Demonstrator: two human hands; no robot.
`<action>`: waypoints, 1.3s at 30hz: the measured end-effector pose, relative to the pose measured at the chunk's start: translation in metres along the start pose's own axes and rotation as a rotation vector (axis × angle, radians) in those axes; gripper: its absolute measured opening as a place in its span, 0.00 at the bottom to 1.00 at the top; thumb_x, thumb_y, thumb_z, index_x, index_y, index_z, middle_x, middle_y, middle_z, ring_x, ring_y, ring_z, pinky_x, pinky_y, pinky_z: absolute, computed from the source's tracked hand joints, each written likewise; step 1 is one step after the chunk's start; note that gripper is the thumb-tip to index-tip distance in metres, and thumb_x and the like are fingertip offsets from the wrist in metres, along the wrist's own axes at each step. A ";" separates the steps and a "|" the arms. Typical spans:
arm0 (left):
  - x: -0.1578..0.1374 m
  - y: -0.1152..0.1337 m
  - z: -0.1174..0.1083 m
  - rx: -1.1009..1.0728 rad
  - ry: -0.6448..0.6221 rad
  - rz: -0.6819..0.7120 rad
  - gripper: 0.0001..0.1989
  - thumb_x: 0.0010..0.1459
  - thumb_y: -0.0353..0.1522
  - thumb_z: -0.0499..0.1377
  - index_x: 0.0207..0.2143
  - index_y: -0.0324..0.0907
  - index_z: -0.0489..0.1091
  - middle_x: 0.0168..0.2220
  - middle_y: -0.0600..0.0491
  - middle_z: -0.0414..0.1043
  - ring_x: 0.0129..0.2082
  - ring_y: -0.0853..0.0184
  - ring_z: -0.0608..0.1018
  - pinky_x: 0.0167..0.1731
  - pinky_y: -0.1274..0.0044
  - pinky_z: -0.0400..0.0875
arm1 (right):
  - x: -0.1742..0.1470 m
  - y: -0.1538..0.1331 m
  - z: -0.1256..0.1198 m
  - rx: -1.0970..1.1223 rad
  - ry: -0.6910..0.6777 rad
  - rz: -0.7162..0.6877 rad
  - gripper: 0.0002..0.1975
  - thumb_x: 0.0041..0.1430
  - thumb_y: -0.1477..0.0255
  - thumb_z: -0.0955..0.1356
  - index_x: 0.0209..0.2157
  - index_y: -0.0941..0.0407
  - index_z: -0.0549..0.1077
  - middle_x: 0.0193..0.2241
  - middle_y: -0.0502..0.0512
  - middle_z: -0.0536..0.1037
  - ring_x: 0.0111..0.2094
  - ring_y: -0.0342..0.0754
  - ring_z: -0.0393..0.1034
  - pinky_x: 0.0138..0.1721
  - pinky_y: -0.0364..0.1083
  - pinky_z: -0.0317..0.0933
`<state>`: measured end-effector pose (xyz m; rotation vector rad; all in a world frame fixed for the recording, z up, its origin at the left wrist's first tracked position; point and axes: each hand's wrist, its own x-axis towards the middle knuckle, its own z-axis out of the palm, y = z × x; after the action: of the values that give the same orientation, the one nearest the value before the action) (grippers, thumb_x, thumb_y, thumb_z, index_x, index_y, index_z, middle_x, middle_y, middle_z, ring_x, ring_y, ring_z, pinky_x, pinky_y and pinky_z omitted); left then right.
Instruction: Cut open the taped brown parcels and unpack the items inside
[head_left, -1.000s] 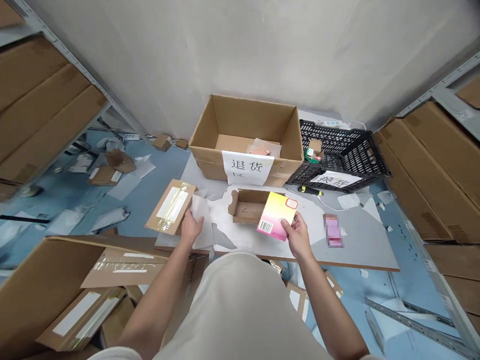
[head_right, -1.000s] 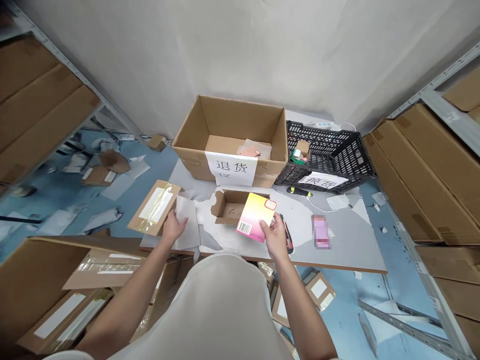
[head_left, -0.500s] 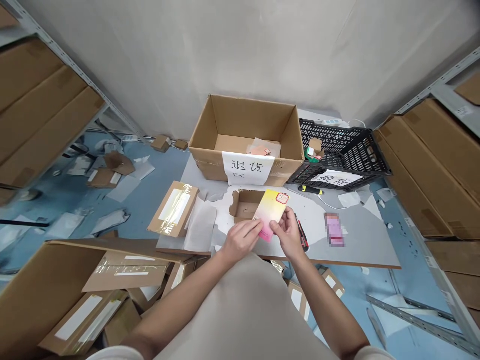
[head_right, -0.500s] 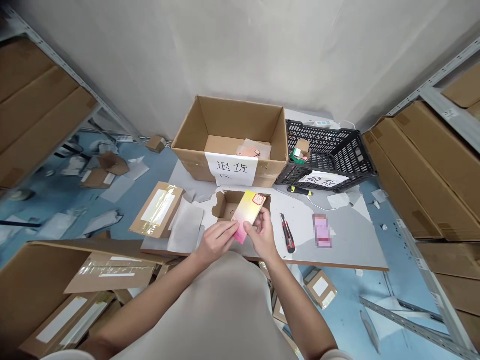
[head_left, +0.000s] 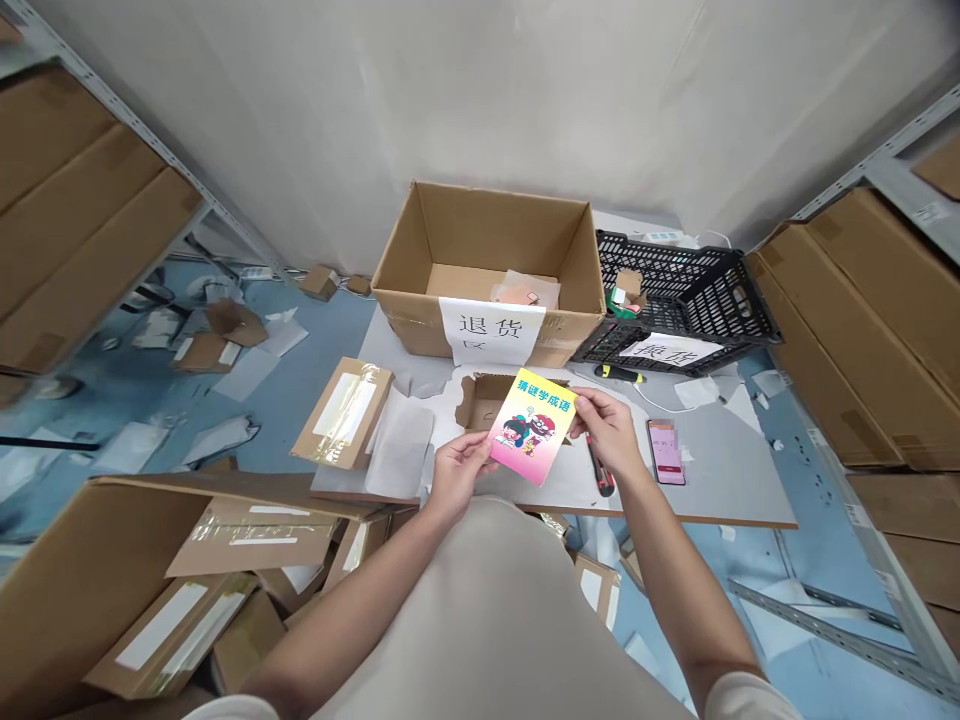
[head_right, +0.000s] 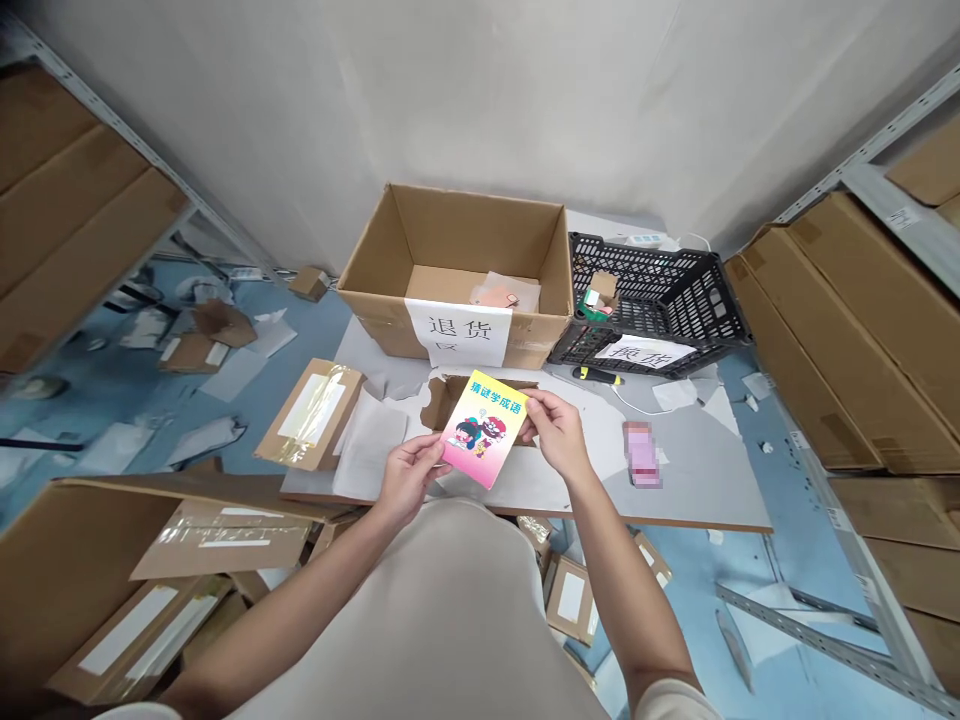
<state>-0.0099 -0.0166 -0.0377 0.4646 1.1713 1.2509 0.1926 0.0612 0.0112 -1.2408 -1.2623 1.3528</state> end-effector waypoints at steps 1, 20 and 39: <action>-0.001 0.000 -0.002 0.019 -0.013 -0.013 0.19 0.42 0.40 0.67 0.36 0.38 0.74 0.31 0.50 0.77 0.29 0.69 0.77 0.31 0.77 0.75 | 0.001 0.000 -0.001 -0.016 -0.003 -0.010 0.16 0.52 0.59 0.68 0.37 0.55 0.75 0.18 0.48 0.73 0.17 0.41 0.66 0.19 0.42 0.64; -0.007 -0.005 0.009 -0.117 -0.168 -0.259 0.18 0.43 0.37 0.68 0.36 0.37 0.75 0.31 0.49 0.76 0.25 0.74 0.75 0.27 0.82 0.72 | 0.015 0.006 -0.005 0.085 -0.163 -0.033 0.22 0.47 0.60 0.71 0.46 0.49 0.73 0.48 0.54 0.74 0.48 0.52 0.68 0.44 0.49 0.65; 0.003 -0.003 0.001 0.175 -0.068 0.082 0.17 0.46 0.40 0.65 0.36 0.38 0.76 0.34 0.47 0.78 0.30 0.63 0.79 0.38 0.69 0.74 | 0.043 -0.006 -0.009 -0.031 -0.101 0.071 0.17 0.44 0.63 0.73 0.37 0.55 0.78 0.29 0.52 0.80 0.26 0.44 0.72 0.26 0.44 0.67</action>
<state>-0.0077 -0.0149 -0.0408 0.6867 1.2191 1.1980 0.1969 0.1051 0.0136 -1.2630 -1.3240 1.4680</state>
